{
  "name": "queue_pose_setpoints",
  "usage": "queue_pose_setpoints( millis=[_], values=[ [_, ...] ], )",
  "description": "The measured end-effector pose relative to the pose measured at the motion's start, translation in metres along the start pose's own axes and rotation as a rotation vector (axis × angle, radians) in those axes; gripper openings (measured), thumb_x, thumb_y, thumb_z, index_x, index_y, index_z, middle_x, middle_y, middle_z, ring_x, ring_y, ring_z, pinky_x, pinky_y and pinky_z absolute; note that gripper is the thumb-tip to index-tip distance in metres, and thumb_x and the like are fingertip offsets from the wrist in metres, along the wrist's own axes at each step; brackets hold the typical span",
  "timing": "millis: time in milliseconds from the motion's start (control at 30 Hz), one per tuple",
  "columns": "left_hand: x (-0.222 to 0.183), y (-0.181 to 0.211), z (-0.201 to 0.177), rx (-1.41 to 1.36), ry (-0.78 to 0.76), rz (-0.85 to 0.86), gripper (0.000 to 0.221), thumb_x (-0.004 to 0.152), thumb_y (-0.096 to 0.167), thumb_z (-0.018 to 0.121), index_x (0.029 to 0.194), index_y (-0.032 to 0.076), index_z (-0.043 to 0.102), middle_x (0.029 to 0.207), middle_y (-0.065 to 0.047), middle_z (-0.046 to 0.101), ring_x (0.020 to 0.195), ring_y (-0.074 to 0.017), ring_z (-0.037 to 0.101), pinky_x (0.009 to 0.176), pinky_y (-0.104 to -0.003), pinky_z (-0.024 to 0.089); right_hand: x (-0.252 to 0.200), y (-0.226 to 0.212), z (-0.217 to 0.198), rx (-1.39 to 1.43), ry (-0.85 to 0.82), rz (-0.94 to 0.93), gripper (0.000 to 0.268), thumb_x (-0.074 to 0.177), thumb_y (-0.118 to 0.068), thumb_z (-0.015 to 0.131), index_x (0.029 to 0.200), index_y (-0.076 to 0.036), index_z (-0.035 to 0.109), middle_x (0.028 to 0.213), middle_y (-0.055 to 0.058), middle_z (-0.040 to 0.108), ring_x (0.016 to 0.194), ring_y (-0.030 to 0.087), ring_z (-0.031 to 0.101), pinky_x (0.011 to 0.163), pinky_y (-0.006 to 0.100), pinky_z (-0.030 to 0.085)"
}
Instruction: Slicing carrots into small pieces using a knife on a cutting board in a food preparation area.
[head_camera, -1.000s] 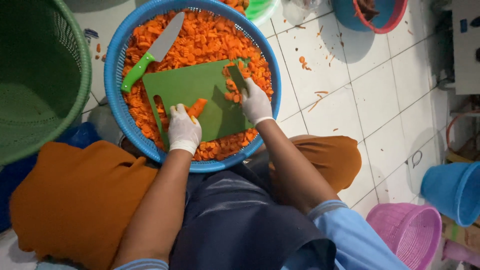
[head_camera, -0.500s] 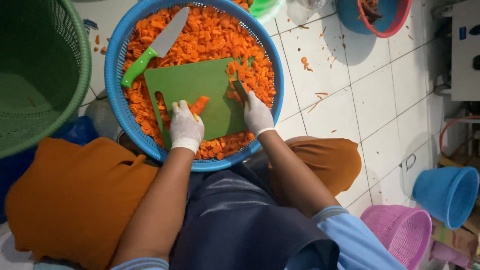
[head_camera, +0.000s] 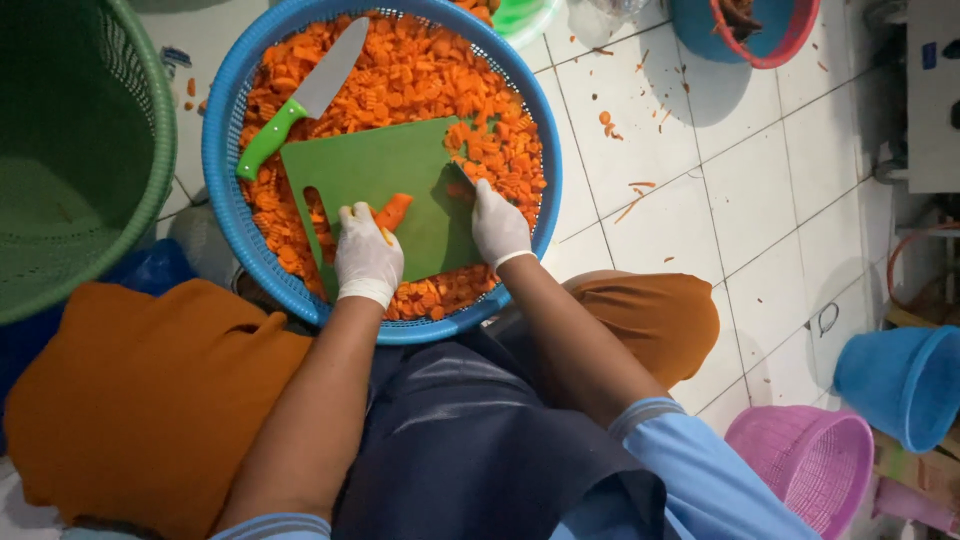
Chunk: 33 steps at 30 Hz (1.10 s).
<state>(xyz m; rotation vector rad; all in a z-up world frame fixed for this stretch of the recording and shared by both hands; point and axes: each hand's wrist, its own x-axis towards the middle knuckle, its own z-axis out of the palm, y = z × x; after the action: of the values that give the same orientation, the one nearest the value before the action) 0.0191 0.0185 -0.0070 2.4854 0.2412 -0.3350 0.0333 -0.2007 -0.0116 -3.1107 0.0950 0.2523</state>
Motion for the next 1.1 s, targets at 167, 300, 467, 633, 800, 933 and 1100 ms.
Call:
queue_pose_setpoints(
  millis=[167,300,467,633,800,933,1100],
  values=[
    [0.000,-0.004,-0.002,-0.046,-0.050,-0.017,0.027,0.087,0.016,0.060,0.108,0.010,0.042,0.114,-0.011,0.047,0.101,-0.0394,0.065,0.084,-0.047,0.059,0.007,0.006,-0.026,0.414,-0.102,0.137,0.028,0.097,-0.031,0.048,0.123,-0.023,0.049,0.097,0.021,0.068,0.100,0.046,0.065,0.090,0.057,0.053],
    [0.002,-0.004,-0.003,-0.063,-0.075,-0.042,0.026,0.089,0.018,0.059,0.107,0.012,0.042,0.116,-0.010,0.048,0.103,-0.0366,0.065,0.084,-0.046,0.059,-0.005,-0.005,-0.022,0.356,-0.093,0.075,0.026,0.098,-0.029,0.048,0.123,-0.021,0.048,0.095,0.025,0.067,0.096,0.047,0.066,0.086,0.060,0.053],
    [-0.002,-0.004,-0.008,-0.084,-0.092,-0.058,0.025,0.089,0.018,0.059,0.108,0.012,0.043,0.118,-0.011,0.048,0.104,-0.0382,0.065,0.085,-0.049,0.058,-0.009,-0.021,-0.036,0.297,-0.094,0.061,0.025,0.099,-0.029,0.043,0.123,-0.020,0.046,0.092,0.024,0.066,0.093,0.045,0.067,0.083,0.057,0.056],
    [0.000,-0.003,-0.007,-0.110,-0.085,-0.055,0.025,0.089,0.016,0.059,0.108,0.011,0.043,0.117,-0.012,0.048,0.105,-0.0408,0.065,0.087,-0.049,0.057,0.004,-0.021,-0.010,0.191,-0.086,0.021,0.022,0.099,-0.023,0.038,0.120,-0.018,0.044,0.084,0.019,0.067,0.084,0.042,0.071,0.078,0.054,0.058],
    [0.000,-0.001,-0.009,-0.089,-0.106,-0.055,0.025,0.090,0.017,0.059,0.108,0.011,0.044,0.118,-0.012,0.048,0.107,-0.0402,0.063,0.088,-0.050,0.056,0.014,-0.019,0.000,0.076,-0.088,0.003,0.028,0.099,-0.023,0.039,0.126,-0.019,0.042,0.083,0.016,0.066,0.081,0.042,0.072,0.073,0.053,0.060],
    [-0.002,-0.001,-0.011,-0.128,-0.129,-0.075,0.023,0.091,0.016,0.057,0.109,0.012,0.044,0.120,-0.011,0.047,0.108,-0.0408,0.064,0.089,-0.052,0.056,0.017,-0.014,-0.021,0.393,-0.165,0.156,0.032,0.094,-0.034,0.051,0.122,-0.019,0.051,0.102,0.019,0.070,0.103,0.042,0.067,0.092,0.053,0.054],
    [-0.001,0.004,-0.023,-0.186,-0.141,-0.079,0.020,0.091,0.012,0.059,0.107,0.009,0.046,0.119,-0.014,0.048,0.111,-0.0438,0.062,0.091,-0.053,0.055,-0.007,-0.025,-0.023,0.310,-0.200,0.019,0.022,0.099,-0.033,0.044,0.119,-0.023,0.048,0.098,0.022,0.069,0.097,0.045,0.067,0.087,0.058,0.055]
  ],
)
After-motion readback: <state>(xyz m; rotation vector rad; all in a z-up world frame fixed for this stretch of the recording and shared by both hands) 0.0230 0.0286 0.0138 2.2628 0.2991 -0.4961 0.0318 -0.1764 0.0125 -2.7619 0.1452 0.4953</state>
